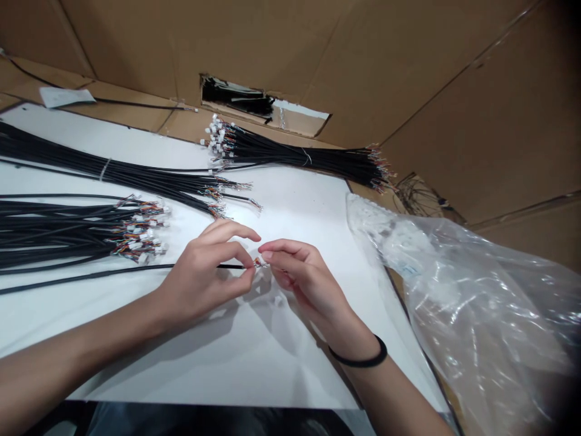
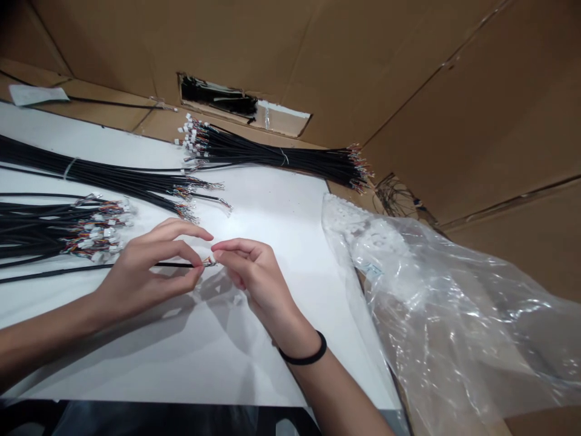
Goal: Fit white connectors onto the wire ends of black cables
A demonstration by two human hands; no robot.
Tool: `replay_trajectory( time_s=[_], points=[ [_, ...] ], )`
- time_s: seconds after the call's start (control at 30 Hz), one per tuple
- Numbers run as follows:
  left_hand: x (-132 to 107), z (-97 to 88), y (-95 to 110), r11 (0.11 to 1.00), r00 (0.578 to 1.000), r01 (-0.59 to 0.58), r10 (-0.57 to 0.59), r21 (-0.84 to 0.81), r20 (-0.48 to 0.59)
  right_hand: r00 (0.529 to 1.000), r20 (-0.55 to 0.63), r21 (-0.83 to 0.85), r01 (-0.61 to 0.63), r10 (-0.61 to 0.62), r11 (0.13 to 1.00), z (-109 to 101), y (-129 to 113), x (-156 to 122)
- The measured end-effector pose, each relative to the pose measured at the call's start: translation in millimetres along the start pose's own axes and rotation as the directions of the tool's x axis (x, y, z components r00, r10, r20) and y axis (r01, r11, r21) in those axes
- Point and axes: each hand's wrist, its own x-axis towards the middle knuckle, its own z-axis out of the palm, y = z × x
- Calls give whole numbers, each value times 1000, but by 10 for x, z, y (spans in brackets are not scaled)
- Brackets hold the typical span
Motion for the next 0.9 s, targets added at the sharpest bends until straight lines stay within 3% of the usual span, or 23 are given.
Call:
replay_trajectory(
  time_s=[0.1, 0.3, 0.5, 0.9],
  points=[
    [-10, -1, 1, 992, 996, -91, 93, 84, -19, 1000, 1, -18, 2, -2, 1000, 9, 4, -18],
    [-20, 4, 3, 967, 983, -168, 179, 194, -43, 999, 32, -40, 2, -1, 999, -4, 18, -43],
    [-30, 43, -17, 907, 954, -271, 298, 324, -38, 998, 54, 30, -14, 12, 999, 5, 54, -20],
    [-54, 52, -17, 877, 946, -300, 324, 376, -1, 998, 9, 49, -69, 69, 996, 41, 47, -18]
  ],
)
